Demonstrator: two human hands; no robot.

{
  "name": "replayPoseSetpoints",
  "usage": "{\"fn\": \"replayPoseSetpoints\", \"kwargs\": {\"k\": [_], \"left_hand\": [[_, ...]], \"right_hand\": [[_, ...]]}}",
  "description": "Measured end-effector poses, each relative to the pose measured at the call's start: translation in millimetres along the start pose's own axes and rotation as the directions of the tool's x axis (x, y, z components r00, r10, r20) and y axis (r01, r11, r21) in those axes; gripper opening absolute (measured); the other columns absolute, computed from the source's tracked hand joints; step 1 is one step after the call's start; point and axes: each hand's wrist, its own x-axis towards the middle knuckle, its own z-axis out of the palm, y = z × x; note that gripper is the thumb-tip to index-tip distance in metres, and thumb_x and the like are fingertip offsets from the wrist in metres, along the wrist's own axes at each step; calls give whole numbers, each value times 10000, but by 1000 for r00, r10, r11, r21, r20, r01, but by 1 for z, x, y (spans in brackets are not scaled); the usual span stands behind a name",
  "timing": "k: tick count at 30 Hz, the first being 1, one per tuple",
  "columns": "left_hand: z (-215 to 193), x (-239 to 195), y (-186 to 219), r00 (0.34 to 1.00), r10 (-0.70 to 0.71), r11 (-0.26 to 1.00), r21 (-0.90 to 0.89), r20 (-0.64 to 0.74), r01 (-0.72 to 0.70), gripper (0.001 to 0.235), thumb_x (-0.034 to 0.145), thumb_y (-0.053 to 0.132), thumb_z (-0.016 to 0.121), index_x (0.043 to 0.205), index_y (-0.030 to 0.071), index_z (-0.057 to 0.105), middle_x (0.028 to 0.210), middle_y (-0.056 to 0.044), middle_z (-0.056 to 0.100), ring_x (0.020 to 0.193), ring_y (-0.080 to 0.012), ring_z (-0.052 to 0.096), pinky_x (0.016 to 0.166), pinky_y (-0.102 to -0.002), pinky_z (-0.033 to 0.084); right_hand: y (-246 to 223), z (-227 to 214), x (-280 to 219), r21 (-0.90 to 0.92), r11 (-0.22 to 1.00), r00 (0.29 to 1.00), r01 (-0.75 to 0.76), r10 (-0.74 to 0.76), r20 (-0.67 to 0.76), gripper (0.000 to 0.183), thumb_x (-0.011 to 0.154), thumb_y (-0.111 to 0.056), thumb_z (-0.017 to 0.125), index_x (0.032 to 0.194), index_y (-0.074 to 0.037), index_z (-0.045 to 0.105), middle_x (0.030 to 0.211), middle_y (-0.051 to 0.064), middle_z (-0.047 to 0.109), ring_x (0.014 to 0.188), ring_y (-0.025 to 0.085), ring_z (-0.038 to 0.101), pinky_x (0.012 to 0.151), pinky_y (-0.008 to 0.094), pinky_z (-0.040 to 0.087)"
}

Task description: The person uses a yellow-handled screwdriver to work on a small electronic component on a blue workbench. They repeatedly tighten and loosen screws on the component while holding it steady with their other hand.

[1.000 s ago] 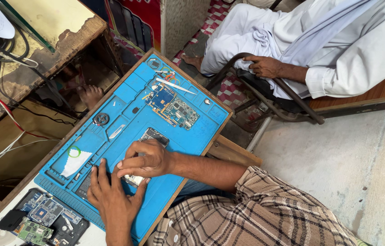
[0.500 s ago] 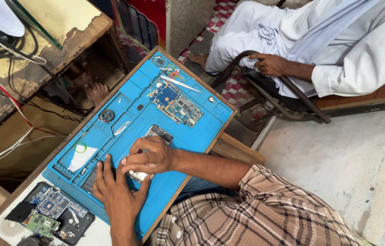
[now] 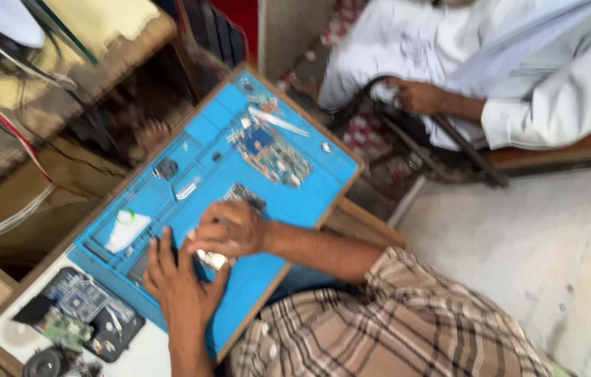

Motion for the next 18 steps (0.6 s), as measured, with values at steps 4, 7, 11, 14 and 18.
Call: {"fn": "replayPoseSetpoints", "kwargs": {"k": [4,7,11,14,18], "left_hand": [[-6,11,5,1000,-17,1000,-11,-3,17,861,663,528,825,1374,95,603,1557,-233,405,1485,-438,278,1118,-643,198],[-6,8,6,999,-44,999,2,-23,44,839,611,507,850,1328,137,618,1557,-190,413,1484,-413,299,1136,-638,182],[-6,8,3,981,-72,957,-289,-182,17,844,711,465,814,1438,140,531,1635,-168,369,1522,-361,352,1189,-529,297],[-7,1,-7,969,-115,586,-802,-217,-110,998,832,518,805,1608,115,324,1714,-192,274,1572,-359,338,1196,-446,376],[-9,0,-18,967,-201,-141,-973,-153,-183,1129,898,432,779,1726,112,81,1770,-198,237,1605,-354,370,1335,-447,282]], "right_hand": [[-5,-5,6,29,1000,1000,-4,4,6,538,864,-218,888,1263,-128,539,1080,123,659,850,235,696,680,344,577],[-8,-2,2,68,997,999,-31,29,23,567,856,-216,876,1281,-121,513,1146,164,654,881,243,711,708,358,593],[-4,-2,5,40,999,1000,-24,25,-11,572,883,-213,862,1303,-117,486,1169,154,655,943,266,717,749,362,606],[-6,-2,0,20,997,997,-74,74,16,545,918,-185,852,1319,-118,490,1183,130,662,955,241,722,749,341,608],[-4,-3,-1,-34,997,997,-63,65,38,528,914,-160,844,1326,-138,515,1189,86,666,972,232,710,747,334,596]]}}
